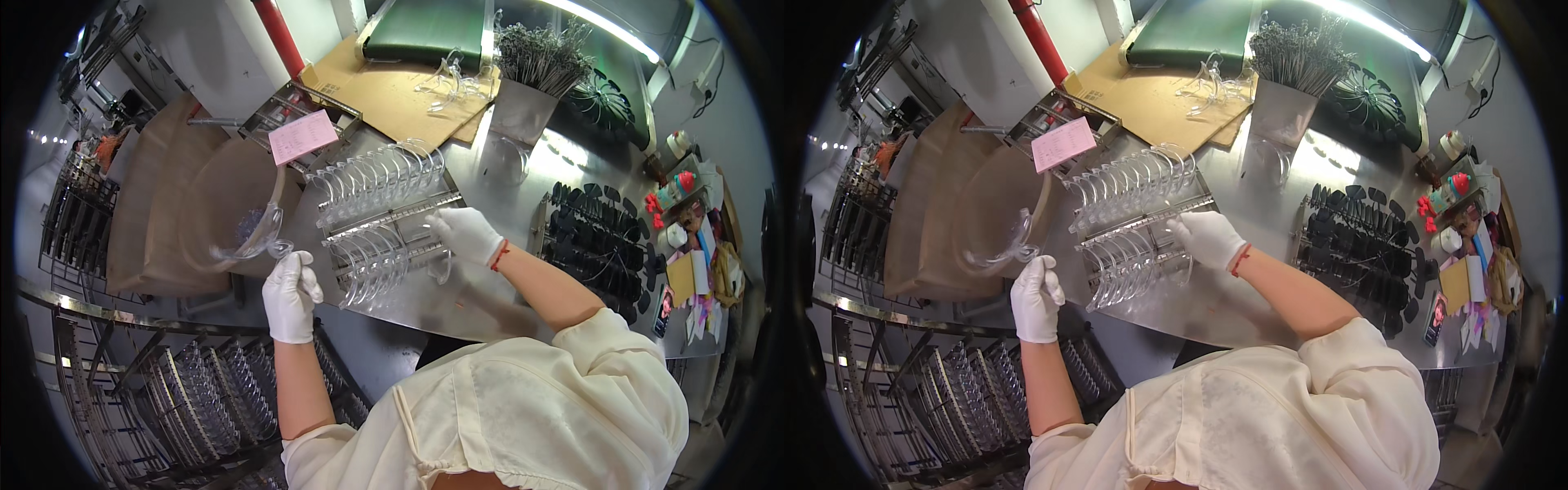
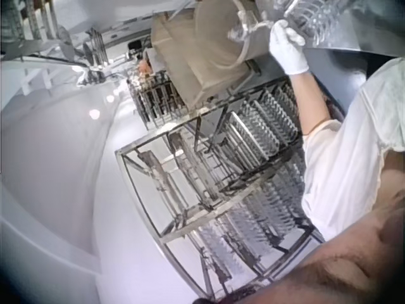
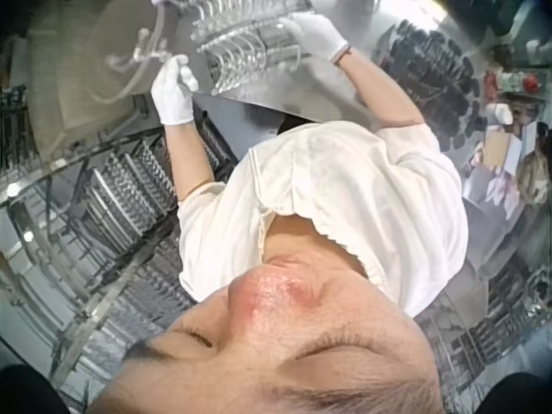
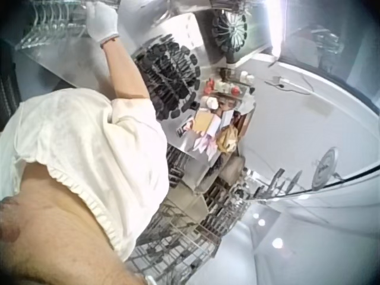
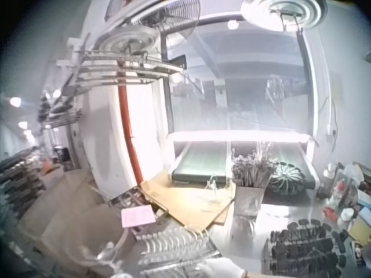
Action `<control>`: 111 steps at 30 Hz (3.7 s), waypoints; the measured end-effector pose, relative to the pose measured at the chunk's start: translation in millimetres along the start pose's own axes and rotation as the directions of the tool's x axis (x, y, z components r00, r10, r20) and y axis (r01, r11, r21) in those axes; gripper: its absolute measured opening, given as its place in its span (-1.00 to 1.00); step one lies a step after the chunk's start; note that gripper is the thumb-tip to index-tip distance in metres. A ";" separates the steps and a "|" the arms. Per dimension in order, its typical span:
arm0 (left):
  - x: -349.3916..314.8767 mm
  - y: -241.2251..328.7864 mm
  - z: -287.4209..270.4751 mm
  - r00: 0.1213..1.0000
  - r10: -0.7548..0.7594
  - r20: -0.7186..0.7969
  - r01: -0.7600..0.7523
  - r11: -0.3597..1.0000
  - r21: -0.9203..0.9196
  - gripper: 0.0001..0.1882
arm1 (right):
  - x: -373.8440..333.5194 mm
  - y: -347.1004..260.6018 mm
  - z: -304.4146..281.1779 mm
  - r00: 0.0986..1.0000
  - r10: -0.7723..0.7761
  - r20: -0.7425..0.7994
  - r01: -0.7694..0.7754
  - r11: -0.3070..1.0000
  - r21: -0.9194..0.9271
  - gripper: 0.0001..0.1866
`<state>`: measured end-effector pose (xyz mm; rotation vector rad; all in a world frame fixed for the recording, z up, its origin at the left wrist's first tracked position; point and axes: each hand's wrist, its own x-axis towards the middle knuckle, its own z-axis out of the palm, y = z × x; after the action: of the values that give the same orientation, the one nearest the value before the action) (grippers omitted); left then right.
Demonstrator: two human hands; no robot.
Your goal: The person assembles small black plastic components onto metal racks by hand, repeatedly picking up parts and inserting them into slots. The person also handles clear plastic holders and places them on the table. The workspace contains multiple racks, loose parts, and a smartphone.
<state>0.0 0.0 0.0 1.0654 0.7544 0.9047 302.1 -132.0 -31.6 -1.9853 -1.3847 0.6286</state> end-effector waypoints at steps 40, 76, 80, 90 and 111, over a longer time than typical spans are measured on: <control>36.9 -16.4 69.5 0.582 0.021 0.813 -0.768 0.343 0.540 -0.78 | -20.5 -20.9 -29.9 0.900 -0.323 0.292 -0.045 0.598 0.800 -0.43; 164.6 71.0 2.9 0.958 0.284 0.038 -0.284 0.959 -0.011 -0.44 | 33.1 26.2 1.6 0.958 0.040 0.285 0.074 0.923 -0.379 -0.61; 145.2 30.5 53.5 0.949 0.262 0.176 -0.290 0.944 0.159 -0.52 | 54.3 14.8 0.8 0.878 -0.127 0.462 0.379 0.775 -0.506 -0.63; 95.5 -37.2 124.8 0.478 0.222 0.850 -0.745 0.615 0.258 -0.48 | 65.2 15.1 -8.2 0.907 0.086 0.411 0.152 0.845 -0.513 -0.55; 120.0 -86.4 122.7 0.129 -0.143 0.981 -0.900 0.399 0.177 -0.32 | 273.1 68.1 -101.9 0.907 0.086 -0.411 0.289 0.583 0.760 -0.61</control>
<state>180.1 40.4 -53.7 2.5391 -0.4576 0.0947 507.4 85.6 -18.8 -1.1588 -0.7155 0.5932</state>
